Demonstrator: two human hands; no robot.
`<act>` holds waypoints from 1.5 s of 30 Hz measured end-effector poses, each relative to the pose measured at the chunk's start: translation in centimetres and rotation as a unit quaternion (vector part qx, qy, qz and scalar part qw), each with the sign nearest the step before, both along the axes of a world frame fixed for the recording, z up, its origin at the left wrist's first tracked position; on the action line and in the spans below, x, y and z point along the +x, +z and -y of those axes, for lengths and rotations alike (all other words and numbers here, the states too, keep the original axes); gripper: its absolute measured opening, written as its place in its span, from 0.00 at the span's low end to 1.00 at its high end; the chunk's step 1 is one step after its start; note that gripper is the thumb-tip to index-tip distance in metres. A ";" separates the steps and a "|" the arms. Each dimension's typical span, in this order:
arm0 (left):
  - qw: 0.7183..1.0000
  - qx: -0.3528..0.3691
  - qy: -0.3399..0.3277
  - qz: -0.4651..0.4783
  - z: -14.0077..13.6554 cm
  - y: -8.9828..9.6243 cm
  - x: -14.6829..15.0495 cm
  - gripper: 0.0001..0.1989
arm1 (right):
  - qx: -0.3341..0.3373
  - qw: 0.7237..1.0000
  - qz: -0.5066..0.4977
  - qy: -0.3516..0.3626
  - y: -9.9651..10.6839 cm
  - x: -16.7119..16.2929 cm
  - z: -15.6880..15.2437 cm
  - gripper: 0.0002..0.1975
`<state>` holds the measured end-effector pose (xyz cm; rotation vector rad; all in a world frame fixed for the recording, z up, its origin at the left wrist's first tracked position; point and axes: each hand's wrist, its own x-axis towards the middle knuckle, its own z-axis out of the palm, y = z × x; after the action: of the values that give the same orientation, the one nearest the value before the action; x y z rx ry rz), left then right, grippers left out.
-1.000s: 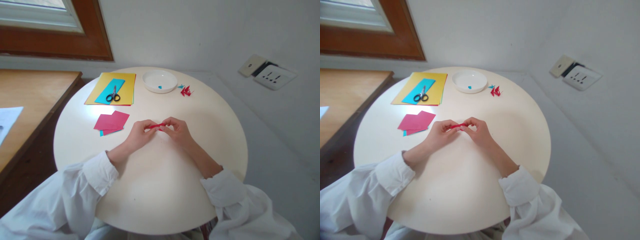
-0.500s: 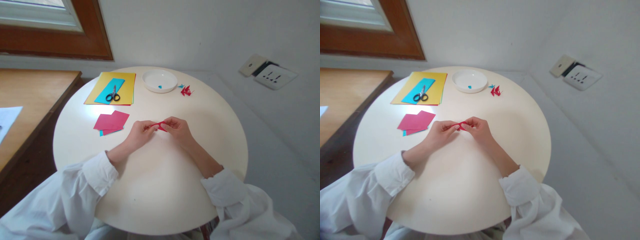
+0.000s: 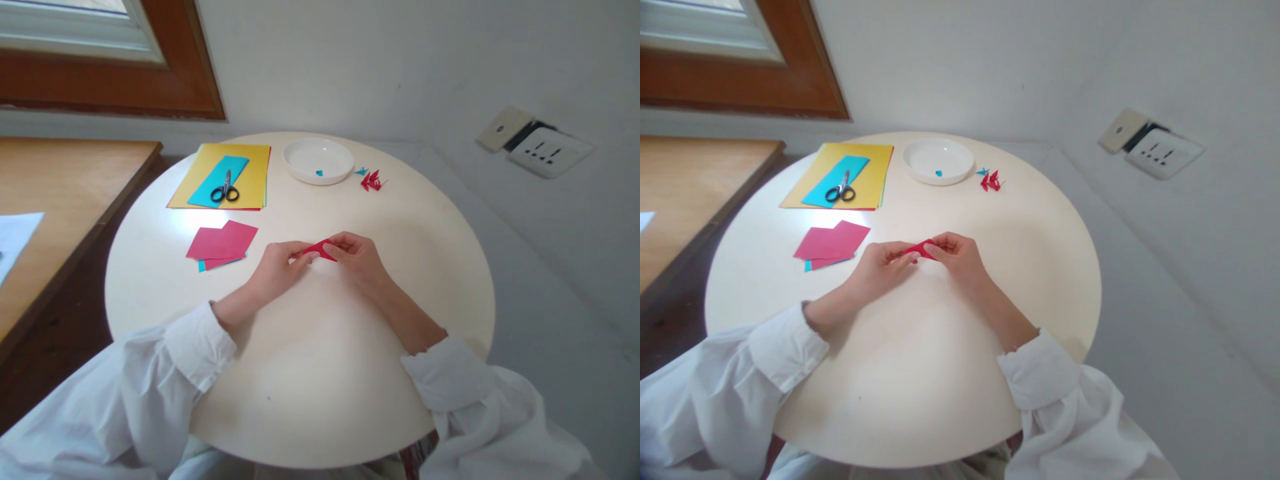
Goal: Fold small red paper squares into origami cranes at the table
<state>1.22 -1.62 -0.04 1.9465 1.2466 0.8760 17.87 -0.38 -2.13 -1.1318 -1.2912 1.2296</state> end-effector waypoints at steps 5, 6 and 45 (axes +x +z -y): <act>1.000 0.014 -0.001 -0.015 0.1 0.0 0.0 0.15 | -0.001 1.000 0.005 -0.010 0.0 -0.1 -0.1 0.10; 1.000 0.014 0.000 -0.013 0.1 0.0 0.0 0.15 | 0.001 1.000 0.006 -0.009 0.0 -0.1 -0.1 0.10; 0.994 -0.066 -0.010 0.086 -0.1 -0.1 0.3 0.12 | 0.055 0.998 0.021 -0.024 -0.1 -0.4 0.1 0.10</act>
<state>1.56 -1.50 -0.10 1.7387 1.1529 0.9085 17.46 -0.47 -2.22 -1.1088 -1.3388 1.0909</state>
